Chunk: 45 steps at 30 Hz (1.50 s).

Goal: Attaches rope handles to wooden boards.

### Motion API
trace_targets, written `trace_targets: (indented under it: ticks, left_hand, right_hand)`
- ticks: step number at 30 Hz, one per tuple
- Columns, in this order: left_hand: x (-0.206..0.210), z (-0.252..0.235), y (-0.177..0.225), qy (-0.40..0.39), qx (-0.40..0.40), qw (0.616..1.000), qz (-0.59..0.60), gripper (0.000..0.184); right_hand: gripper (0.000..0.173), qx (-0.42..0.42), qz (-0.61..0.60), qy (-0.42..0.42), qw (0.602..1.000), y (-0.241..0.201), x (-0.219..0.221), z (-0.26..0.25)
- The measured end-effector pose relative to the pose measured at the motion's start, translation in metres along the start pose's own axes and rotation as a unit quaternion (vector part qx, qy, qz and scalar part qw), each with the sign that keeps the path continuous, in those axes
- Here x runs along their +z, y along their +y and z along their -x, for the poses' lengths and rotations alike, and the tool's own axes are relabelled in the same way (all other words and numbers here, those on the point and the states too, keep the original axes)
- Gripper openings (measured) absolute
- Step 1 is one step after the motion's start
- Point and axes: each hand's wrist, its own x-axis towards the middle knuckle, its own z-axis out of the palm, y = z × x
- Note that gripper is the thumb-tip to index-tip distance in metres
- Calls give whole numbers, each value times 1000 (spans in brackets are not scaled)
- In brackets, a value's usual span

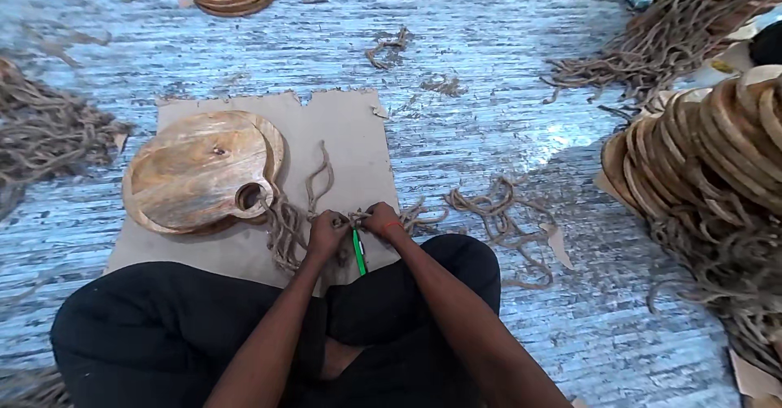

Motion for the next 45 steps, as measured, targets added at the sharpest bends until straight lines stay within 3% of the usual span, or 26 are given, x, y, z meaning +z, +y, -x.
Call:
trace_targets:
  ticks: [6,10,15,19,21,24,26,28,31,34,37,39,42,45]
  left_hand:
    - [-2,6,1,-38,-11,999,-21,18]
    - [3,4,3,3,-4,1000,-24,19]
    - [-3,6,4,-51,-18,997,-61,25]
    - [6,-1,8,8,-5,997,-81,22]
    - [3,-5,4,-13,7,996,-92,22]
    - [-12,1,-15,-52,29,997,-47,21]
    - [-17,4,-14,-50,25,998,10,23]
    - [-23,9,-4,-43,6,998,49,37]
    - [-33,19,3,52,-40,997,36,53]
    - [-36,19,2,173,-99,980,-3,47]
    - [-32,12,-9,232,-129,964,-33,41]
    - [-28,10,-11,220,-127,964,-77,46]
    - [-32,9,-4,137,-132,966,-172,47]
    - [-39,11,-2,105,-112,975,-158,38]
  right_hand:
    - [29,-8,10,-24,1000,8,3,2]
    - [33,-5,-3,14,1000,4,5,1]
    - [29,-21,16,-22,999,9,6,5]
    - [33,10,13,44,999,-5,8,6]
    - [31,9,4,54,998,-2,7,7]
    - [33,-2,-33,30,999,10,0,2]
    - [34,-27,-98,75,992,13,0,1]
    - [41,-68,-148,123,979,17,-1,7]
    - [47,-87,-125,140,978,14,-4,18]
    - [29,-87,-53,187,977,11,-2,25]
    - [26,-65,-1,232,970,13,-5,28]
    - [25,-67,23,265,961,15,-7,31]
    - [22,-97,34,302,948,16,-7,33]
    - [21,-158,-8,262,952,11,-9,38]
